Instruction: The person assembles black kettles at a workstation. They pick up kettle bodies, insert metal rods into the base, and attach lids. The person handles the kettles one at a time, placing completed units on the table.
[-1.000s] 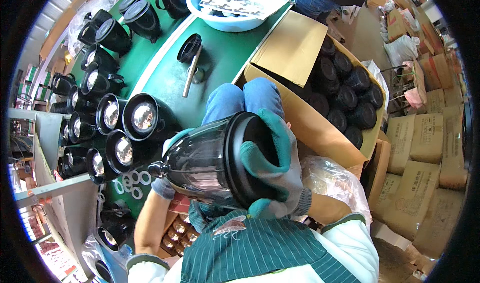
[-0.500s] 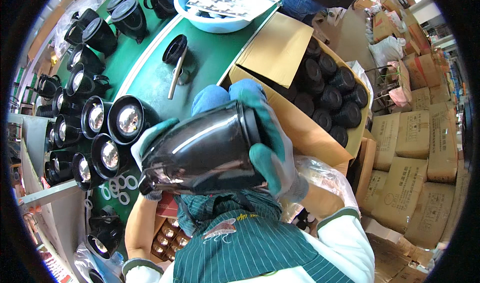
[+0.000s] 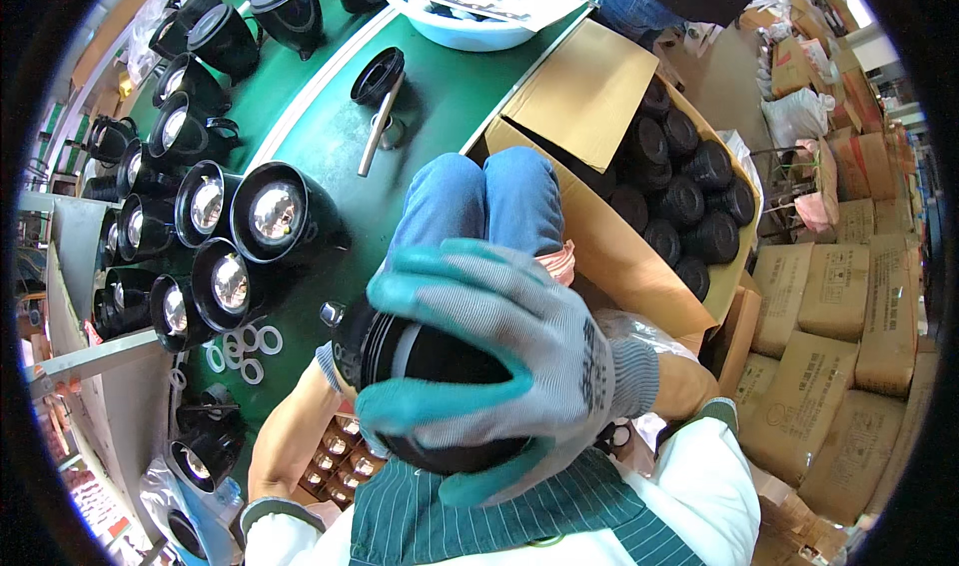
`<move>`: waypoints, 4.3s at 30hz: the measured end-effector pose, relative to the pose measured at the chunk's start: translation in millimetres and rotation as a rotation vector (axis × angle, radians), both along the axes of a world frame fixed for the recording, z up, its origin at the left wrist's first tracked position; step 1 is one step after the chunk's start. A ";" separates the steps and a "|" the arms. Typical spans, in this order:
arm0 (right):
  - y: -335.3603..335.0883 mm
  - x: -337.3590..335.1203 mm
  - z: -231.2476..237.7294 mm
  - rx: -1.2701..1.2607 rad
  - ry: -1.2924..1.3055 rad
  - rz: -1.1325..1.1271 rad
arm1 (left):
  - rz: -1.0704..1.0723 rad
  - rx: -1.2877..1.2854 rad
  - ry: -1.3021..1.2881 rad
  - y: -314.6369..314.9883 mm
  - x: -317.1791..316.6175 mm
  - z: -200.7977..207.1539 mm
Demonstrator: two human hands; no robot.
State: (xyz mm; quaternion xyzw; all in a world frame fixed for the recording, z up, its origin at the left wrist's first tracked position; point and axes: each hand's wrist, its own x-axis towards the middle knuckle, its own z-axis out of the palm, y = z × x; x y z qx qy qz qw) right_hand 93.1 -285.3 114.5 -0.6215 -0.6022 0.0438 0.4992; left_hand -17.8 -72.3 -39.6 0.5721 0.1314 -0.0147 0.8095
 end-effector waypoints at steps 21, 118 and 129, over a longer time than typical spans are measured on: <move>-37.1 32.8 -113.4 -0.173 0.589 -0.091 | 0.293 0.541 -0.258 54.7 6.2 45.5; -41.6 5.7 -209.4 0.577 1.772 0.165 | -0.161 0.285 -0.319 2.0 29.9 162.9; -44.7 16.1 -183.9 0.316 1.369 -0.172 | -0.210 1.328 -0.536 -2.6 32.2 179.3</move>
